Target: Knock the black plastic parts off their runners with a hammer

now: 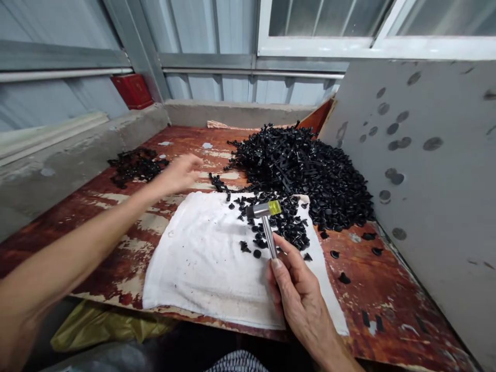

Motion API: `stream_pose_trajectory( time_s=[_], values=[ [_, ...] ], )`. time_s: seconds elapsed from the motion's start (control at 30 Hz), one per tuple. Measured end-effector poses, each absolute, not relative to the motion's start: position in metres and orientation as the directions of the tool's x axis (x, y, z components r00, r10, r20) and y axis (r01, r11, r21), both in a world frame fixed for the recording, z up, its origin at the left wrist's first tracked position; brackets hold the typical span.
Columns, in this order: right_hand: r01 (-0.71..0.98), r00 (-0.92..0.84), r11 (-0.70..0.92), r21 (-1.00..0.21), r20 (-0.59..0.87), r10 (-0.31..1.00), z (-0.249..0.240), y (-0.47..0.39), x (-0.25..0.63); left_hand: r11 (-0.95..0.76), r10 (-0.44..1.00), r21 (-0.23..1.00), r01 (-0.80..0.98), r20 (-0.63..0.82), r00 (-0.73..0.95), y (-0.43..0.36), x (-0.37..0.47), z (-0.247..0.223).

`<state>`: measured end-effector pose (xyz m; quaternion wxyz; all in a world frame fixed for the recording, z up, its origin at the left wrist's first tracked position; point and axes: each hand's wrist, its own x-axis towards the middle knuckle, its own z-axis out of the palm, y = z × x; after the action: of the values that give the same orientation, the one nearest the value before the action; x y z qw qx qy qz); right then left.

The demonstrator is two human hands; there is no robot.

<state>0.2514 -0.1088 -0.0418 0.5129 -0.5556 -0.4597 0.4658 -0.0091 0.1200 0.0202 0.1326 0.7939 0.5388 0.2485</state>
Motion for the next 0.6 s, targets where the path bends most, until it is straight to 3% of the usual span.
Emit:
stream_pose_trajectory(
  time_s=[0.07,0.13,0.23,0.33,0.43,0.6],
  values=[
    [-0.038,0.155,-0.077,-0.996,-0.082,0.984,-0.042,-0.107,0.251,-0.599,0.798,0.287,0.748,0.133,0.588,0.117,0.021,0.000],
    [-0.098,0.160,-0.085,-0.992,-0.100,0.982,-0.042,-0.106,0.251,-0.715,0.687,0.202,0.670,0.021,0.727,0.117,0.043,-0.008],
    [-0.153,0.147,-0.091,-0.984,-0.114,0.983,-0.042,-0.105,0.252,-0.734,0.670,0.121,0.669,-0.039,0.742,0.122,0.054,-0.002],
    [-0.181,0.122,-0.103,-0.978,-0.126,0.984,-0.042,-0.104,0.253,-0.716,0.696,0.078,0.694,0.004,0.718,0.125,0.051,0.011],
    [-0.193,0.109,-0.100,-0.976,-0.122,0.986,-0.042,-0.104,0.254,-0.667,0.739,0.200,0.717,0.055,0.672,0.116,0.044,0.019],
    [-0.187,0.110,-0.072,-0.980,-0.093,0.989,-0.043,-0.106,0.255,-0.431,0.849,0.605,0.669,0.020,0.529,0.085,0.034,0.018]
  ],
)
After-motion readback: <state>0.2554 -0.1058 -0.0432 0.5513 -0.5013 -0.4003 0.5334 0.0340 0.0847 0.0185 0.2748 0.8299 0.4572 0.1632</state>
